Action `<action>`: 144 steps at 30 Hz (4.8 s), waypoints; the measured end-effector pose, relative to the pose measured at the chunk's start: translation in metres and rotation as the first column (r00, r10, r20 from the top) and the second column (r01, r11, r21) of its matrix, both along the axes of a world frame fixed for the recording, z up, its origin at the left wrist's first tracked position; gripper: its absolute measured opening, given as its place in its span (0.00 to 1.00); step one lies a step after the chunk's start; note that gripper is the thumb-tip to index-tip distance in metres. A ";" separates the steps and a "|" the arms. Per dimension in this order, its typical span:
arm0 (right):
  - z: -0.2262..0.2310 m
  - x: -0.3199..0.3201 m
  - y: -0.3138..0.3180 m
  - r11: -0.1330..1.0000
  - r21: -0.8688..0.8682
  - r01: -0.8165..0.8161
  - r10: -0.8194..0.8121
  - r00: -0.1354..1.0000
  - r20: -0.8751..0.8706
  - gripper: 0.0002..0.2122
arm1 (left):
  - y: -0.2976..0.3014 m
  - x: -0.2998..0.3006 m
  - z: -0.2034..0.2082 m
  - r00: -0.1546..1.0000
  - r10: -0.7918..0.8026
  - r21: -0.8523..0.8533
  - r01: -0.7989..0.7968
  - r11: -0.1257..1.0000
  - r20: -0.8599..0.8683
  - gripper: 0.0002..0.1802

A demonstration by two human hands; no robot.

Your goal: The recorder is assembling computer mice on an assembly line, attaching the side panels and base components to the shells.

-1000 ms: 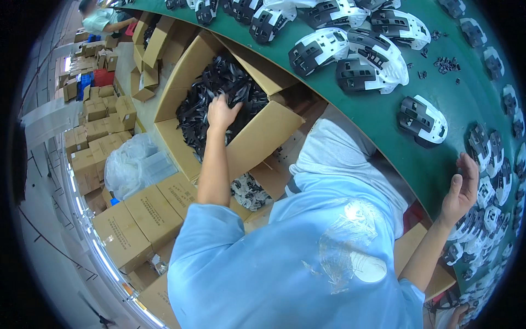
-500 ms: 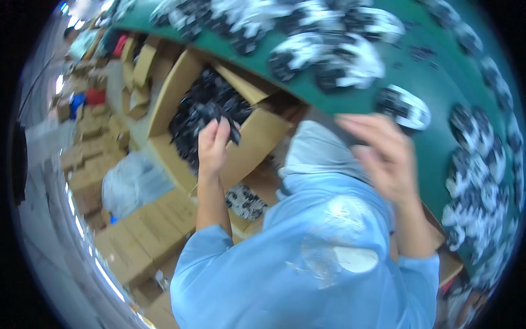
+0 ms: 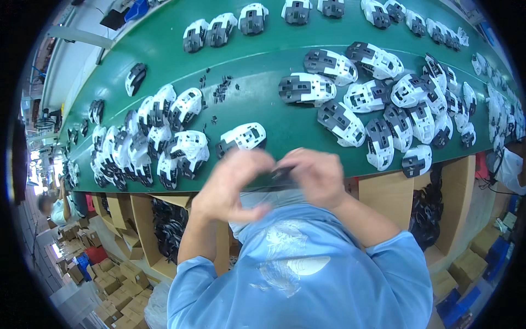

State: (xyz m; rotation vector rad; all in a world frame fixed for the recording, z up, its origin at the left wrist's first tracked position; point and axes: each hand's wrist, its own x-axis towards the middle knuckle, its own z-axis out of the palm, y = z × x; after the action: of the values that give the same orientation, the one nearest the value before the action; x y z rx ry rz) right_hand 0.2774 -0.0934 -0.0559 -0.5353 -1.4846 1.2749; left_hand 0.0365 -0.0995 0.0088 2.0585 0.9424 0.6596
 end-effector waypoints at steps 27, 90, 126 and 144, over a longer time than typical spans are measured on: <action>0.033 -0.051 0.066 0.911 -0.001 0.412 -0.400 0.884 -0.244 0.12 | -0.018 0.027 -0.037 0.437 0.665 -0.698 -0.108 0.708 0.606 0.49; -0.010 -0.015 -0.071 0.906 -0.012 -0.422 0.337 0.706 0.622 0.09 | 0.015 -0.011 -0.075 0.828 0.543 0.413 -0.547 0.728 0.138 0.32; 0.043 0.293 -0.045 0.741 0.581 0.336 -0.655 0.176 0.735 0.33 | -0.007 0.014 -0.015 0.824 0.186 0.368 0.029 0.929 -0.535 0.51; 0.092 0.234 0.044 0.751 0.103 0.652 -0.580 0.578 0.574 0.20 | 0.003 0.006 -0.036 0.895 0.372 0.274 -0.303 0.912 -0.247 0.41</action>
State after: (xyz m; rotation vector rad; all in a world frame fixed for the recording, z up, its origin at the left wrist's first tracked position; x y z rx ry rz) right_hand 0.5112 -0.0497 0.0362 -1.4969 -1.4807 0.6395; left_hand 0.0429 -0.0964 -0.0267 2.2588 1.4864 0.6773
